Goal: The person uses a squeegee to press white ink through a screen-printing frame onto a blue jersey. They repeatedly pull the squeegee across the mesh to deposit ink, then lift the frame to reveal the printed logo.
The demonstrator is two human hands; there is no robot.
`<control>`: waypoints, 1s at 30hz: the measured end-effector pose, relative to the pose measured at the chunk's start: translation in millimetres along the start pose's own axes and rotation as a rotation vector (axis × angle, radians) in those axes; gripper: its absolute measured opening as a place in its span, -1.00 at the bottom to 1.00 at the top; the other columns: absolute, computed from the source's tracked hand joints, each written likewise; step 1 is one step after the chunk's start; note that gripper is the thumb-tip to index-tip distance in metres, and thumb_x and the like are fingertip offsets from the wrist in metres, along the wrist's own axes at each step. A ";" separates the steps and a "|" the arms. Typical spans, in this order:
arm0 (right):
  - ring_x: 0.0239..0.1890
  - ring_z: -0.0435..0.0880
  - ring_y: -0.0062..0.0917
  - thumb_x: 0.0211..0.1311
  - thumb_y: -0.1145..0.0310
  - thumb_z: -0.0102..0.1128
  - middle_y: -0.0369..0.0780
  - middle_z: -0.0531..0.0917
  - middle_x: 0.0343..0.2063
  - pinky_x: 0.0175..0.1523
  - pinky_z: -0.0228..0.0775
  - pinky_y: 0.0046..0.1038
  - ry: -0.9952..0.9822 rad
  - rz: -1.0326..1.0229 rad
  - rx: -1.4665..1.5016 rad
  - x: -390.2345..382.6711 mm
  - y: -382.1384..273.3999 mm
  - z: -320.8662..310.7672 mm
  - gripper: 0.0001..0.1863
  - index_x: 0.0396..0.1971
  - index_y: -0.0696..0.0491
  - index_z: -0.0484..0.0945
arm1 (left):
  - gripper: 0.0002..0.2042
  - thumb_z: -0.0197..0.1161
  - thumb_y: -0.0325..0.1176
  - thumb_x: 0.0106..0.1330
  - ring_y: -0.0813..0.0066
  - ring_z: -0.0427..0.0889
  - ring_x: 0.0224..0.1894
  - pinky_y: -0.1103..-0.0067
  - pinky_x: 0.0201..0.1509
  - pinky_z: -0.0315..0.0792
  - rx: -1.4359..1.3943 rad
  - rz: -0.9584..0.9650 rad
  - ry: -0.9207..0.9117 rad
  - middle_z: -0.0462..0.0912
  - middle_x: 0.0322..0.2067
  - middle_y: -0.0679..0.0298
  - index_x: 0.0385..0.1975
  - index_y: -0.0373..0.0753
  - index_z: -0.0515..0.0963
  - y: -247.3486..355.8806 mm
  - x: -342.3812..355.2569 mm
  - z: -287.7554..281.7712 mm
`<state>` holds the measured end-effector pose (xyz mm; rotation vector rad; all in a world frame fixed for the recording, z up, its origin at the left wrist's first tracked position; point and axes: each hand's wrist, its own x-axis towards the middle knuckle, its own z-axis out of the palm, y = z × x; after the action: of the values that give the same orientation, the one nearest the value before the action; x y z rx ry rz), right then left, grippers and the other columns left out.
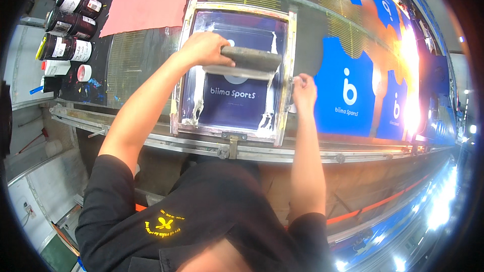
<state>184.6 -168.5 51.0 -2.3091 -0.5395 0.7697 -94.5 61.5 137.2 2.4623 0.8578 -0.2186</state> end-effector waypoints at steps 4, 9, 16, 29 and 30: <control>-0.11 0.68 -0.55 0.48 0.32 0.28 -0.19 0.74 -0.13 0.05 0.52 -0.46 0.092 -0.156 0.144 -1.6 17.9 19.2 -0.74 -0.01 0.17 0.69 | -0.47 0.50 0.24 0.08 0.08 0.80 -0.21 0.19 -0.06 0.62 0.094 0.027 0.140 0.81 -0.38 0.17 -0.14 -0.07 0.80 -18.0 35.1 -19.7; -0.14 0.70 -0.51 0.44 0.27 0.31 -0.19 0.77 -0.18 0.01 0.53 -0.41 0.164 -0.222 0.204 -19.0 8.7 11.6 -0.72 -0.06 0.17 0.70 | -0.55 0.45 0.12 0.21 0.07 0.77 -0.09 0.16 -0.03 0.59 0.132 0.011 0.152 0.79 -0.26 0.13 -0.11 -0.11 0.76 -26.7 56.9 -39.6; -0.04 0.69 -0.50 0.45 0.28 0.28 -0.18 0.75 -0.11 0.10 0.51 -0.40 0.179 -0.241 0.171 -46.5 -3.6 -1.5 -0.71 -0.02 0.18 0.70 | -0.64 0.45 -0.18 0.25 0.10 0.74 0.03 0.21 0.07 0.60 0.016 0.067 0.155 0.79 -0.10 0.22 0.05 -0.03 0.71 -2.6 20.1 -21.1; -0.07 0.77 -0.29 0.38 0.19 0.31 -0.09 0.79 -0.12 0.09 0.55 -0.29 0.192 -0.346 0.163 -48.3 23.8 -19.0 -0.65 0.04 0.06 0.70 | -0.45 0.43 -0.46 0.00 0.17 0.64 0.12 0.31 0.23 0.50 0.115 0.210 0.512 0.70 0.13 0.29 0.12 -0.16 0.63 114.8 -220.7 188.4; -0.07 0.77 -0.29 0.38 0.19 0.32 -0.09 0.80 -0.12 0.09 0.55 -0.29 0.192 -0.342 0.159 -50.9 23.4 -21.5 -0.65 0.04 0.06 0.70 | -0.44 0.43 -0.47 0.00 0.17 0.64 0.13 0.29 0.25 0.49 0.090 0.209 0.540 0.69 0.15 0.30 0.13 -0.16 0.63 120.6 -229.6 197.6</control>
<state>164.7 -222.4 68.1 -2.0429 -0.7312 0.4067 -197.2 -244.5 90.9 2.7156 0.7983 0.5144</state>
